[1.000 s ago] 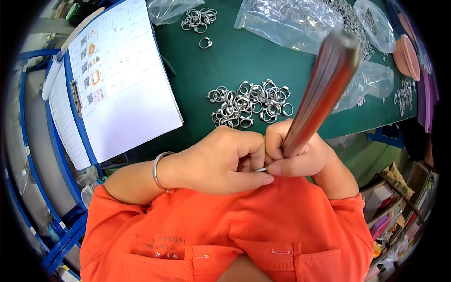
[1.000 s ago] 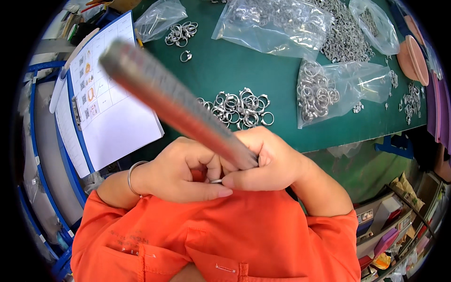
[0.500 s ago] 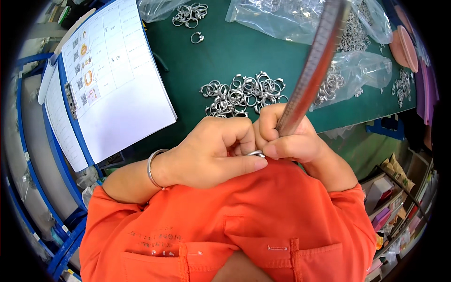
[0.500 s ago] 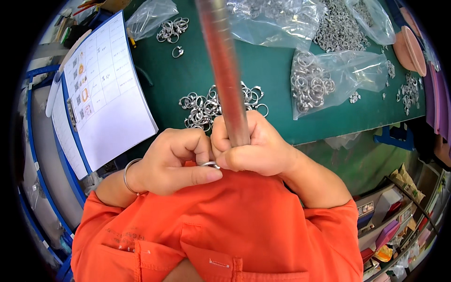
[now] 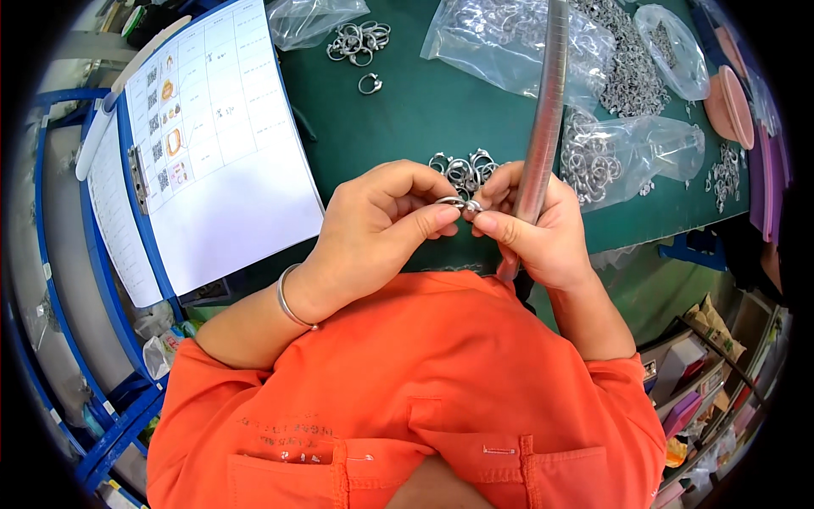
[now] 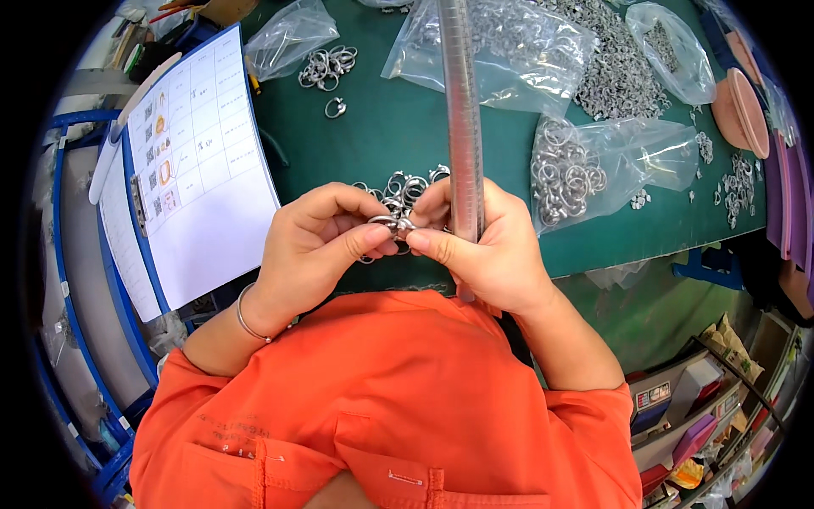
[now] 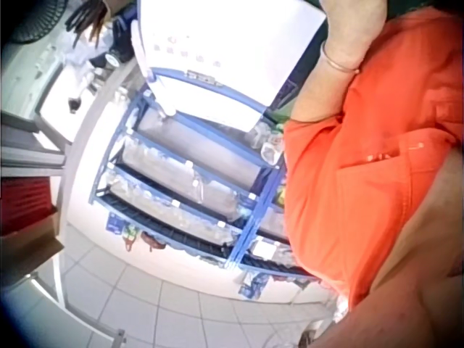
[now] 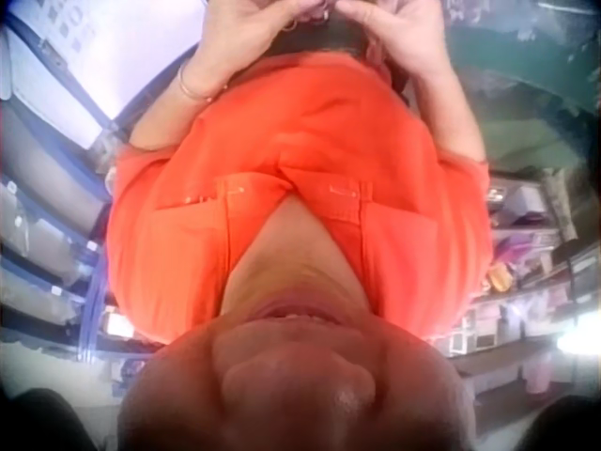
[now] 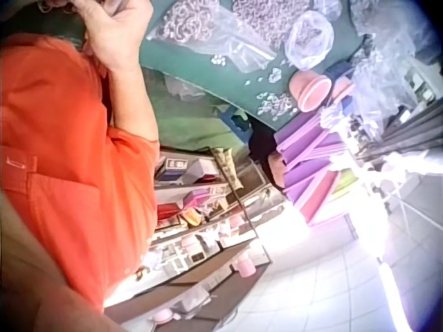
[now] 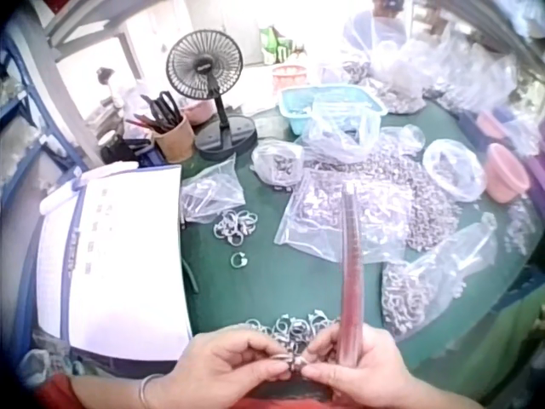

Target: The person views a catalog of ring styles, selects individual metal rings from a pile on the desk, and places them onto a metal ring sizer to check their size.

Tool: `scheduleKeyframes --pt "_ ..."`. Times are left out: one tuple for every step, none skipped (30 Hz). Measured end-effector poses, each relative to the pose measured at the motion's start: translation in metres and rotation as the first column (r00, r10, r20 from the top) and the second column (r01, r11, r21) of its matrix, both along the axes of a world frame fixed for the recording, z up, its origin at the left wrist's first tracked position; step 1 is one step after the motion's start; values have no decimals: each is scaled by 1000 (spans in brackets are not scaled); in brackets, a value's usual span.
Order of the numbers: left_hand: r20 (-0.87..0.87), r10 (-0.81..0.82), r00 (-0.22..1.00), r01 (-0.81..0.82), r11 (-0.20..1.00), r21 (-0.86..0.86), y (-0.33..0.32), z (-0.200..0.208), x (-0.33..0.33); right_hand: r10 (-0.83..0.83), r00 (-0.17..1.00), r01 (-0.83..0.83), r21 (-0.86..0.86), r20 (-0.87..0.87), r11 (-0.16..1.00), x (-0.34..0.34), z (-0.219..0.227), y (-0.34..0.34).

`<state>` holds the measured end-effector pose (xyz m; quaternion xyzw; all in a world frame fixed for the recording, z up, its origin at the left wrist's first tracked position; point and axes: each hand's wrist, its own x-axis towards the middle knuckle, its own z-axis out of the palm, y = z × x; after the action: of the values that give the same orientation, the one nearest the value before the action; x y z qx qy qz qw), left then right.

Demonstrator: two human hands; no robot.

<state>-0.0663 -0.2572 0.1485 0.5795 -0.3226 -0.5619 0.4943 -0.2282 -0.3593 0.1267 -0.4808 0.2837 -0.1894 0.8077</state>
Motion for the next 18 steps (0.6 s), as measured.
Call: scheduleKeyframes --pt "-1 2 1000 -2 1000 1 0 0 0 6 1000 -5 8 -23 1000 0 2 0" --pt "49 1 999 -1 1000 -11 1 -1 0 11 999 -10 16 -46 1000 1 4 1" --pt "99 1 995 1 1000 -22 1 -2 0 12 999 -11 16 -47 1000 1 3 1" --pt "99 2 995 0 1000 -21 1 -3 0 9 997 -12 -32 -82 999 1 3 1" --pt "232 -30 972 45 997 -59 1 -6 2 4 993 -13 -81 -118 997 0 3 2" --pt "363 -56 930 95 991 -90 1 -7 2 5 993 -14 -79 -118 997 1 3 2" --pt "361 -56 931 94 992 -89 1 -6 2 -19 988 -2 -134 -156 991 2 5 3" --pt "445 -68 893 139 982 -129 0 -4 2 -45 980 8 -189 -192 982 3 6 3" --pt "526 -75 847 187 969 -163 0 -3 2 -44 980 7 -188 -194 982 3 6 4" --pt "525 -76 848 188 968 -164 0 -4 2 -56 977 13 -207 -207 978 4 6 3" --pt "513 -81 855 190 968 -164 0 -5 4 -69 973 18 -226 -221 974 4 6 3" --pt "501 -87 861 193 967 -165 -1 -6 5 -70 972 19 -226 -222 974 5 7 1" --pt "503 -83 860 191 967 -166 -2 -6 5 -124 950 52 -248 -286 967 6 9 -2" --pt "259 -19 966 34 998 -53 -5 -5 5 -178 921 83 -271 -347 959 8 9 -7" --pt "9 90 996 -91 991 97 -7 -4 6 -216 906 93 -327 -365 941 10 6 -13" --pt "-102 177 979 -166 980 109 -8 -13 10 -183 892 37 -338 -413 941 11 6 -19" --pt "-190 244 951 -226 968 109 -10 -18 14 -150 874 -21 -346 -461 938 11 6 -24" --pt "-271 290 918 -269 956 114 -10 -21 15 -149 877 -24 -352 -456 936 8 3 -26"
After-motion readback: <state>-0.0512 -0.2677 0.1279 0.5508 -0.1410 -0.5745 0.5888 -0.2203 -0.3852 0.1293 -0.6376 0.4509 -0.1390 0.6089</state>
